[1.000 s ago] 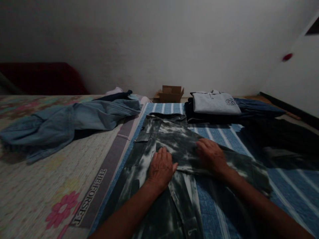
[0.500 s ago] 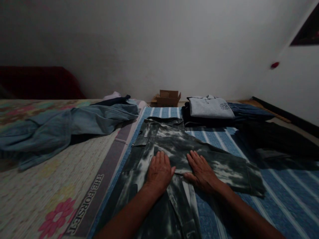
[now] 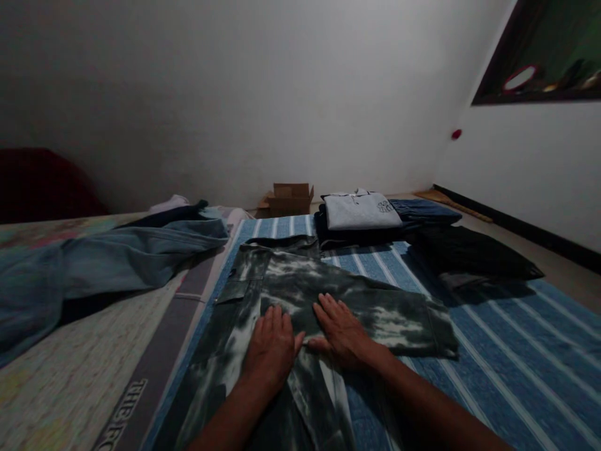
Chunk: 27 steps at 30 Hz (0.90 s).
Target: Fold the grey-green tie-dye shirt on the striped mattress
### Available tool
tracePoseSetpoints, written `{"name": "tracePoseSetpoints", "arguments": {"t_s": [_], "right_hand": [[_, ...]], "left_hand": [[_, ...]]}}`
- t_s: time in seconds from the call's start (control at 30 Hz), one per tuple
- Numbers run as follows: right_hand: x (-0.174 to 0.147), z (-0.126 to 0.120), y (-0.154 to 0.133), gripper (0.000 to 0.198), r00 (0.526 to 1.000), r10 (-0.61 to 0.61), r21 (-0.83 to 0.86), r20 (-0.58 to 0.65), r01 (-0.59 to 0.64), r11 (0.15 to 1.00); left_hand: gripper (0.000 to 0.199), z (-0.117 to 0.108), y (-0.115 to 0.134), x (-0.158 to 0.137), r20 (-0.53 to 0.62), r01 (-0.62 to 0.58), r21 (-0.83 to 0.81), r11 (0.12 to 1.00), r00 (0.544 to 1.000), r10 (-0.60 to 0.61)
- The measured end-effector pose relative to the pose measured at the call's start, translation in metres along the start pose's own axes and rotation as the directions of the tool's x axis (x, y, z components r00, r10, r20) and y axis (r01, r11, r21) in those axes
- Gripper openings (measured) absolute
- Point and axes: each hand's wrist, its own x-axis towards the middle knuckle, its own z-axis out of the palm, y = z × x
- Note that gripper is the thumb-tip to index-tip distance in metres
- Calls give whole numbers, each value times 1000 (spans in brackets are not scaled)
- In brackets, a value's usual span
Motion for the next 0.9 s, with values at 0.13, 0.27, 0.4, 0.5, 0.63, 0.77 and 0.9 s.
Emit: {"name": "tracePoseSetpoints", "arguments": {"t_s": [0.13,0.27,0.4,0.5,0.63,0.77,0.9], "right_hand": [[-10,2,8,81,1000,25,9,16,-25,1000],[-9,-3,3,75,999,53,39,-1,-53,998],[23,-12,-16,56,999,-40,59,-36,42,997],[55,-12,-22,50,992,-120,17,-46,121,993],[79,0,-14,55,995,-84,-68,-52,81,994],[82,8,-10,62,998,-17,-94,-62,11,996],[86,9,-19,75,993,80,-113,-81,-89,990]], "left_hand": [[39,-1,1,-1,-24,19,-30,999,1000,-19],[37,-5,4,-2,-31,50,-37,998,998,-51],[33,-5,4,-4,-34,50,-46,998,998,-51],[33,-4,4,-6,-54,47,-54,997,997,-49],[38,-3,3,-9,-48,43,-69,997,998,-46],[42,-4,-3,-12,-24,-13,-103,995,1000,11],[46,-8,-7,-14,-8,-54,-140,989,999,54]]}}
